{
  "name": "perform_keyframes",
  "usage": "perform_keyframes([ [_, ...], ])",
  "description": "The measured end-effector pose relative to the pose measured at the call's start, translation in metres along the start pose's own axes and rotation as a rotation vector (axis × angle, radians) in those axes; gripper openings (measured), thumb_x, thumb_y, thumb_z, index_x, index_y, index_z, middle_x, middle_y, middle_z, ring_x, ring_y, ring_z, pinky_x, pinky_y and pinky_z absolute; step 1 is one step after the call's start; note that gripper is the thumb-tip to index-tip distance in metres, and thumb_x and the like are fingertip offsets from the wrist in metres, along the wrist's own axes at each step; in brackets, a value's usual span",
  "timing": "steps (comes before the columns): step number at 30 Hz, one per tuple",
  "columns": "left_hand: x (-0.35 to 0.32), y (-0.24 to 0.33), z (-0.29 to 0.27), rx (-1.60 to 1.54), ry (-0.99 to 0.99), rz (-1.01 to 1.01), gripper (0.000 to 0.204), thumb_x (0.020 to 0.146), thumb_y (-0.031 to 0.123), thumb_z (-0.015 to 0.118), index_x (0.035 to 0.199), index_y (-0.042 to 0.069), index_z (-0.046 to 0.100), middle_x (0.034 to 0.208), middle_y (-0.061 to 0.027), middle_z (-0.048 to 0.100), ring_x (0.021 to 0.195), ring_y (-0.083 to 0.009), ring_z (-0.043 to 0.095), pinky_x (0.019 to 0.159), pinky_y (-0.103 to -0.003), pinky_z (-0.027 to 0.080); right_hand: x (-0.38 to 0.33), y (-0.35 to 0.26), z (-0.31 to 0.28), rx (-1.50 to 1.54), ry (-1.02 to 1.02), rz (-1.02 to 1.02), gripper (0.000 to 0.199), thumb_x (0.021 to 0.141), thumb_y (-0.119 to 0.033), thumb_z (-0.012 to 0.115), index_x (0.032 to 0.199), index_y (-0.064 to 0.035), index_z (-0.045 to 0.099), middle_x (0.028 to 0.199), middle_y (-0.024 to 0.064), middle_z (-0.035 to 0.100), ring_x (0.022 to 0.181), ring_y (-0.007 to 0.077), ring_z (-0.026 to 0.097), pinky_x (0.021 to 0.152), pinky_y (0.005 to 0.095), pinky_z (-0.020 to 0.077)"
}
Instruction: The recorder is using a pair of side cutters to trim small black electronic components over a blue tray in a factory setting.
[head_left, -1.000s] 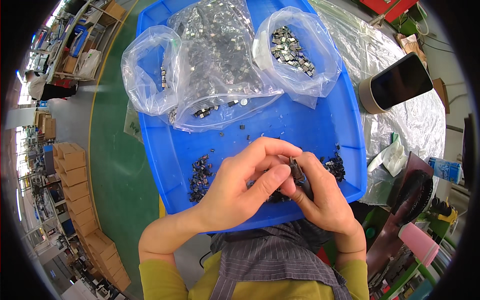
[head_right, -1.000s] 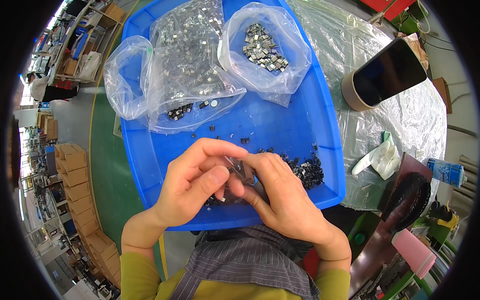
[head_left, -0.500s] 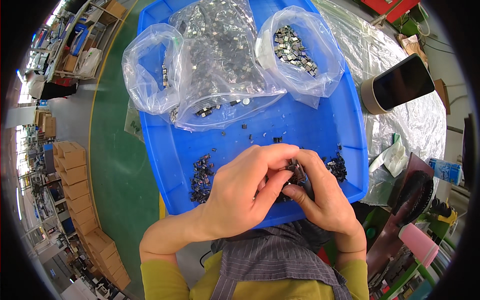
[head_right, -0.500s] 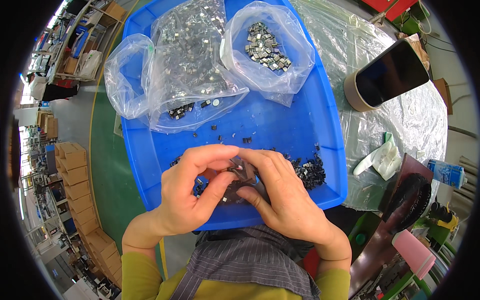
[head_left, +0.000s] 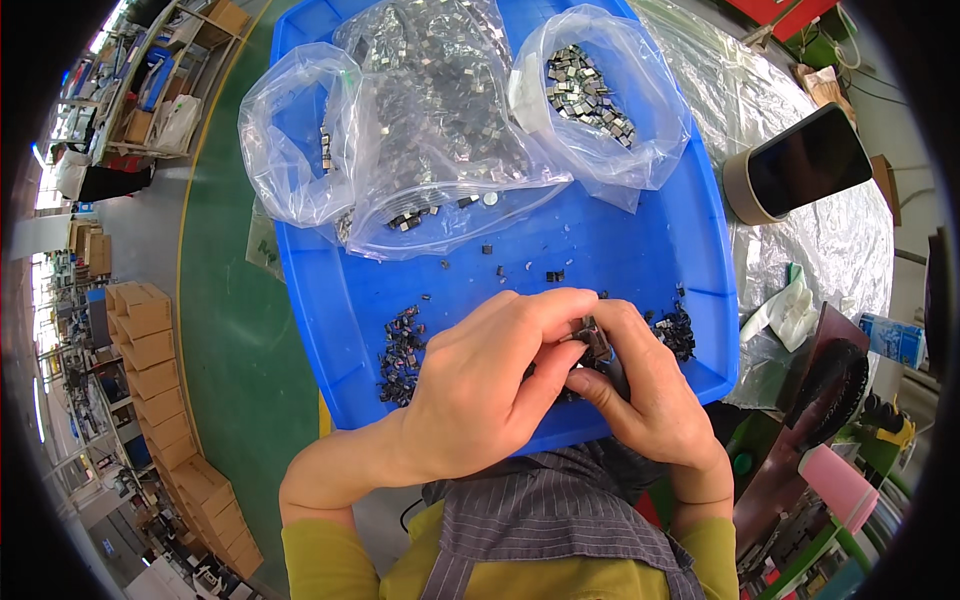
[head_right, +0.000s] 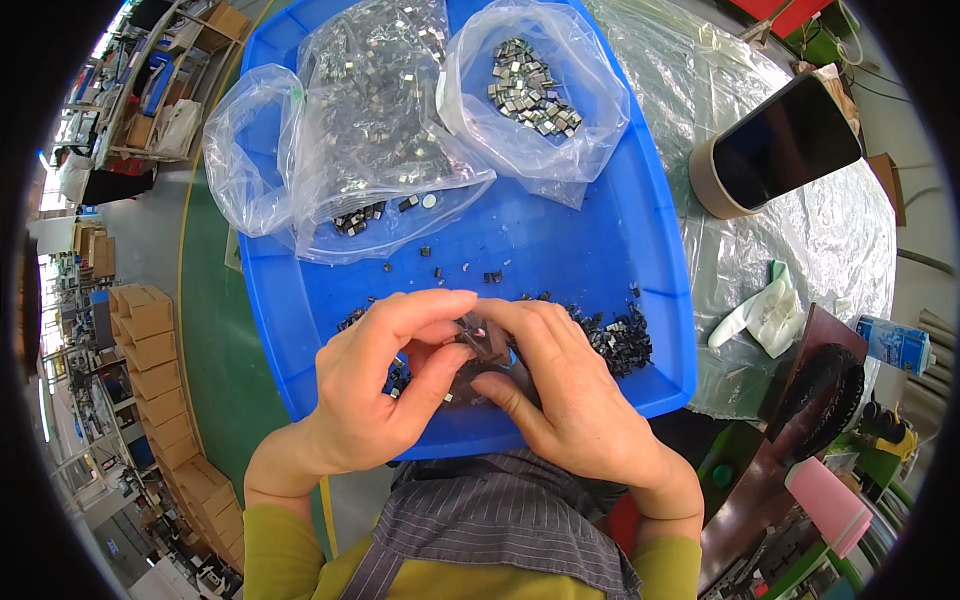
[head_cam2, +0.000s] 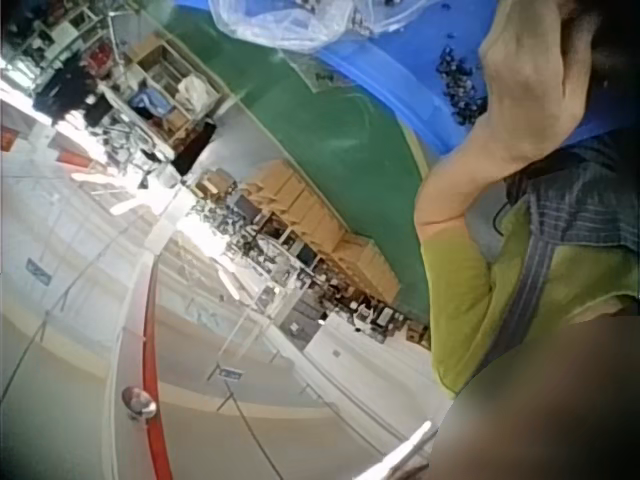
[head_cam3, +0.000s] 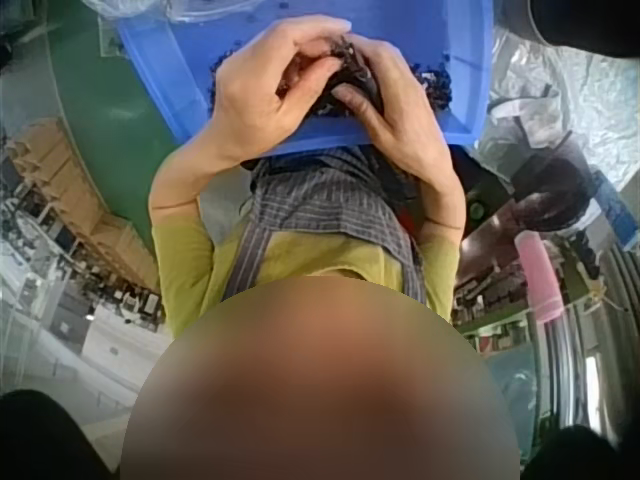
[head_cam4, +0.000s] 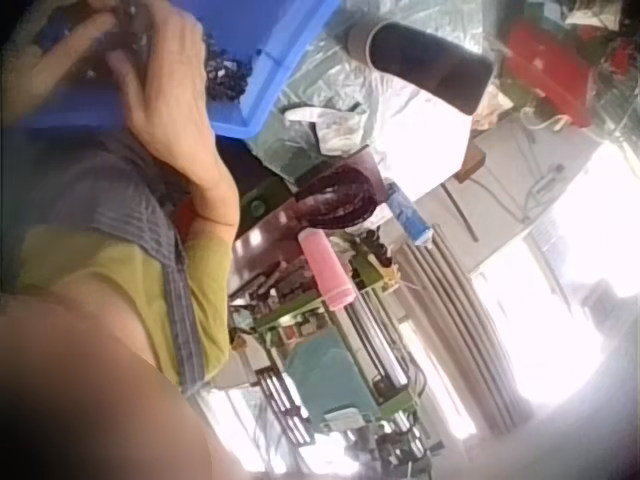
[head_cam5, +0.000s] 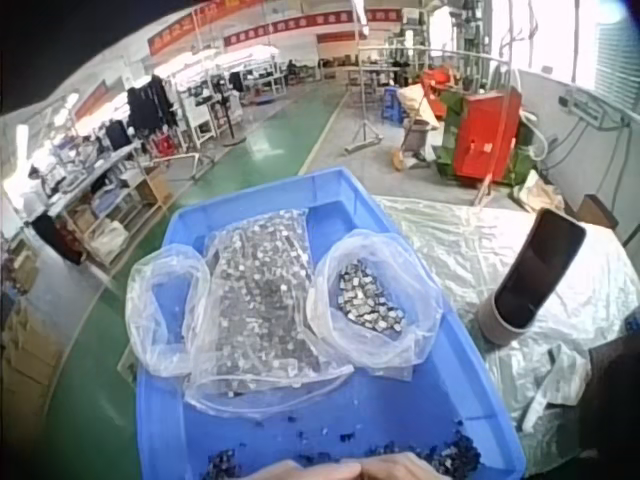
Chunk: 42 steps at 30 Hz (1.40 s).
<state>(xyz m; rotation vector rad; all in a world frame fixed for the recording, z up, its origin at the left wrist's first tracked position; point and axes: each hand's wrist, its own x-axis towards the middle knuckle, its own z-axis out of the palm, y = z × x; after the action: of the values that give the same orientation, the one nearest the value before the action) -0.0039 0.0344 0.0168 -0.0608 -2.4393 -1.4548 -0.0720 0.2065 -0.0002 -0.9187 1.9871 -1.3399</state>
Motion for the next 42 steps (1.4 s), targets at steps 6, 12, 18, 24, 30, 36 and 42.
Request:
perform_keyframes([
  [6,0.0001,0.0026,-0.002,0.011,-0.013,-0.01,0.037,0.08,-0.007,0.067,0.115,0.0,0.059,0.081,-0.0113,0.064,0.065,-0.0234,0.061,0.057,-0.033,0.049,0.0002,0.0003,0.0,-0.006,0.0,-0.006,0.051,0.085,-0.007,0.068,0.131,-0.0027,0.046,0.109,0.0164,0.055,0.104,0.0356,0.053,0.094,0.0426,0.0417],
  [12,0.0004,0.0002,-0.0038,0.048,-0.051,0.012,0.039,0.081,-0.009,0.068,0.118,0.0,0.06,0.088,-0.0094,0.067,0.067,-0.0108,0.063,0.055,-0.022,0.048,0.0001,0.0011,0.0005,-0.002,0.014,-0.005,0.051,0.085,-0.007,0.068,0.13,-0.0025,0.046,0.109,0.0164,0.055,0.103,0.0355,0.053,0.094,0.0425,0.0416],
  [18,0.0005,-0.0003,-0.0027,0.041,-0.035,0.023,0.04,0.081,-0.01,0.068,0.118,0.0,0.06,0.085,-0.0087,0.066,0.065,-0.0104,0.061,0.054,-0.022,0.047,0.0006,0.0009,0.0002,-0.013,0.016,-0.021,0.051,0.084,-0.006,0.067,0.13,-0.0025,0.046,0.108,0.0164,0.054,0.102,0.0354,0.052,0.093,0.0424,0.0416],
  [24,0.0013,0.0016,-0.003,0.034,-0.042,0.013,0.039,0.08,-0.009,0.068,0.117,0.0,0.059,0.083,-0.0099,0.065,0.064,-0.017,0.06,0.056,-0.028,0.047,-0.0001,0.0004,-0.0002,-0.02,0.009,-0.007,0.05,0.085,-0.006,0.067,0.129,-0.0026,0.047,0.107,0.0162,0.055,0.102,0.0357,0.052,0.093,0.0423,0.0418],
  [30,0.0002,-0.0006,-0.0009,0.006,-0.026,0.0,0.038,0.08,-0.009,0.066,0.116,-0.001,0.059,0.083,-0.0112,0.064,0.066,-0.0238,0.06,0.058,-0.033,0.049,0.0002,0.001,0.0001,-0.023,0.019,-0.023,0.047,0.085,-0.007,0.067,0.128,-0.0026,0.048,0.106,0.016,0.055,0.1,0.036,0.053,0.091,0.0431,0.0427],
  [36,-0.0004,-0.0003,-0.0025,0.019,-0.037,0.005,0.038,0.081,-0.01,0.066,0.117,-0.001,0.059,0.086,-0.0106,0.065,0.069,-0.0182,0.062,0.057,-0.028,0.049,0.0006,-0.0002,0.0001,-0.021,0.027,-0.03,0.046,0.084,-0.007,0.067,0.126,-0.0027,0.048,0.104,0.0156,0.054,0.098,0.0355,0.053,0.089,0.0428,0.0432],
  [42,-0.0005,0.0018,-0.0054,0.041,-0.083,-0.014,0.037,0.082,-0.01,0.066,0.118,-0.001,0.06,0.092,-0.0106,0.066,0.074,-0.0133,0.066,0.058,-0.023,0.051,-0.0007,0.0012,-0.0003,-0.04,0.008,-0.007,0.047,0.084,-0.007,0.068,0.126,-0.0029,0.048,0.104,0.0152,0.054,0.098,0.0353,0.053,0.089,0.0422,0.0434],
])
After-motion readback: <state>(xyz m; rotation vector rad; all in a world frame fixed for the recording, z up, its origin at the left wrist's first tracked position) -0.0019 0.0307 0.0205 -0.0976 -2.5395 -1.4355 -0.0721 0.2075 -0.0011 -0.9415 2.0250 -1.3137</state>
